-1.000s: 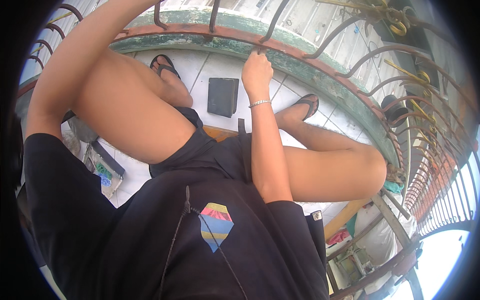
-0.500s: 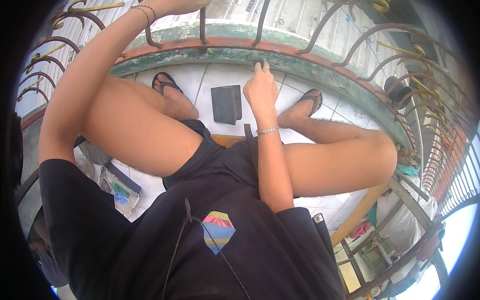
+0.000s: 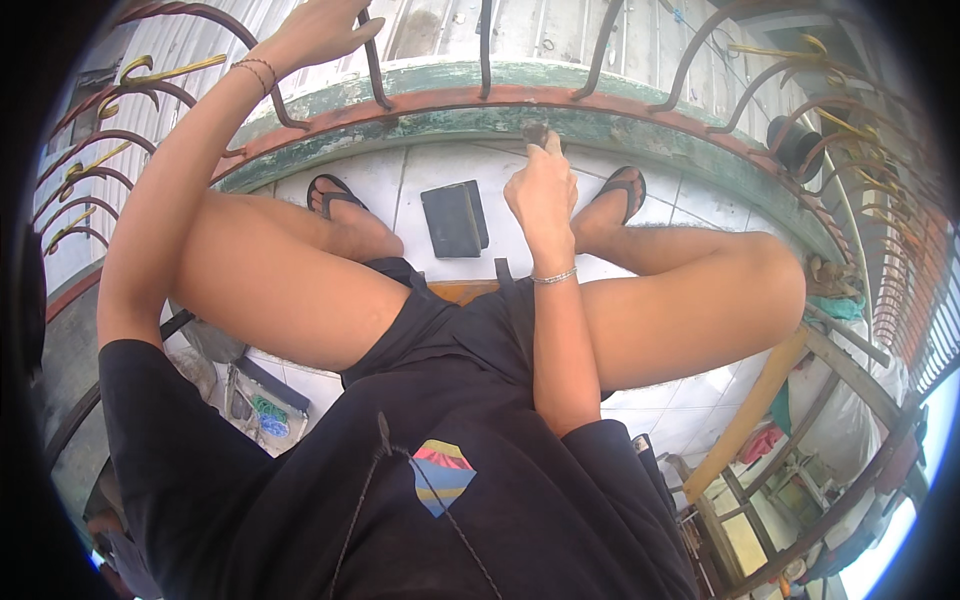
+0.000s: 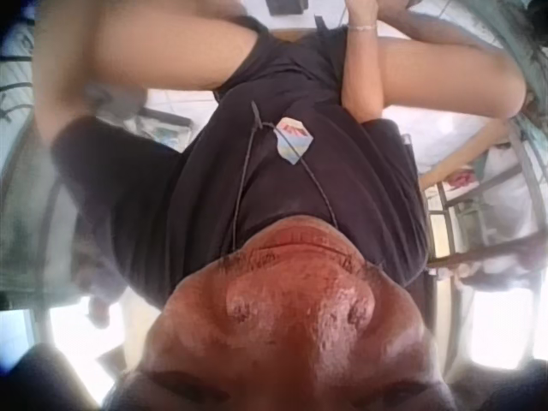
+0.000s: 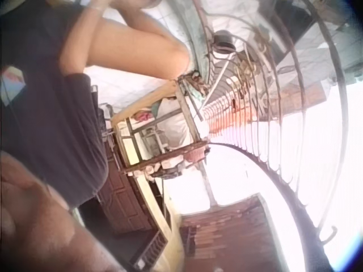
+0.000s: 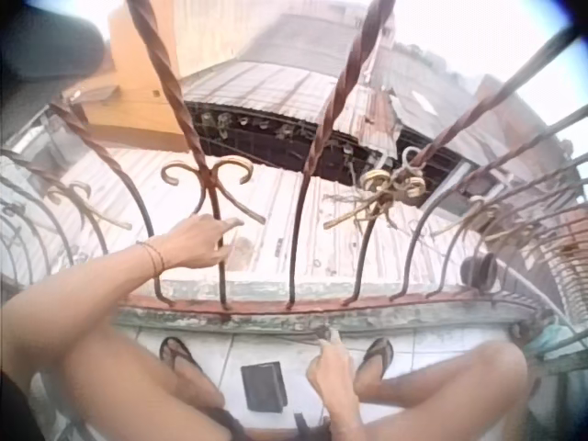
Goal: The person scrapes a metal railing with a handheld tool while sitting on a chair. They then sharpen the tool on a stone block.
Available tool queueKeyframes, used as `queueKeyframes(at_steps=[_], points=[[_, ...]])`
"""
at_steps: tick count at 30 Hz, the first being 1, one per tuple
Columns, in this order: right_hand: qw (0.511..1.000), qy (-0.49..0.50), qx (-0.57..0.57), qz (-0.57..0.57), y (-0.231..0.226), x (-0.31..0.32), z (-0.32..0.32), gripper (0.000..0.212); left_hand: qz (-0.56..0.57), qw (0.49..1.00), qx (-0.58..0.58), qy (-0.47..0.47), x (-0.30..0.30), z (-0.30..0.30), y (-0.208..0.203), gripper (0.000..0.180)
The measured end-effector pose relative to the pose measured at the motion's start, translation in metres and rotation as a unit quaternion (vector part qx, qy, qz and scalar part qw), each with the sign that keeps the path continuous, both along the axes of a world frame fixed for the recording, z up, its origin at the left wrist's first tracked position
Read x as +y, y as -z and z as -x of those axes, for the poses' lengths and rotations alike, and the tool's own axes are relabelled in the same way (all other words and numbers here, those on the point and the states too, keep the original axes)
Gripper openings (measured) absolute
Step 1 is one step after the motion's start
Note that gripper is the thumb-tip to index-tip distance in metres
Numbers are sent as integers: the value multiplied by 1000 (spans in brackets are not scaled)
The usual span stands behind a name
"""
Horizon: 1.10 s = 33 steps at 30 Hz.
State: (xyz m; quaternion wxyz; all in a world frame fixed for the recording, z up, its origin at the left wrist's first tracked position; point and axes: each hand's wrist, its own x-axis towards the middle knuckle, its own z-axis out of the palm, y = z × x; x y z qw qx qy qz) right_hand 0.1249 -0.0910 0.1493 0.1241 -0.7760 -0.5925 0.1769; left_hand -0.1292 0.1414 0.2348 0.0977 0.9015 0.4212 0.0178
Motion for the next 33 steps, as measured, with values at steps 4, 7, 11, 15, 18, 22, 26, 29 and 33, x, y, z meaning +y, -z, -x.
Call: queueKeyframes(at_steps=[4,7,11,15,18,22,26,29,33], points=[[998,34,35,-30,3,-1,0,36,15,1000,18,-8,-3,7,-6,55],[995,77,60,3,3,1,2,35,-36,999,8,4,-1,9,7,51],[994,84,61,28,1,-1,1,34,-108,990,-86,-32,3,9,27,47],[994,89,49,31,9,2,-1,32,-6,958,-239,-158,-7,-22,32,33],[997,48,56,4,13,4,9,30,-23,930,-275,-244,-19,-22,33,35],[997,52,56,26,7,-1,12,31,-118,918,-261,-273,-4,-35,62,33],[995,60,75,-37,27,15,14,33,-76,918,-243,-304,-4,-40,46,34],[994,50,93,20,17,1,16,33,-70,937,-200,-279,-11,-34,48,42],[991,80,102,43,11,8,19,31,-26,948,-194,-251,-14,-33,36,35]])
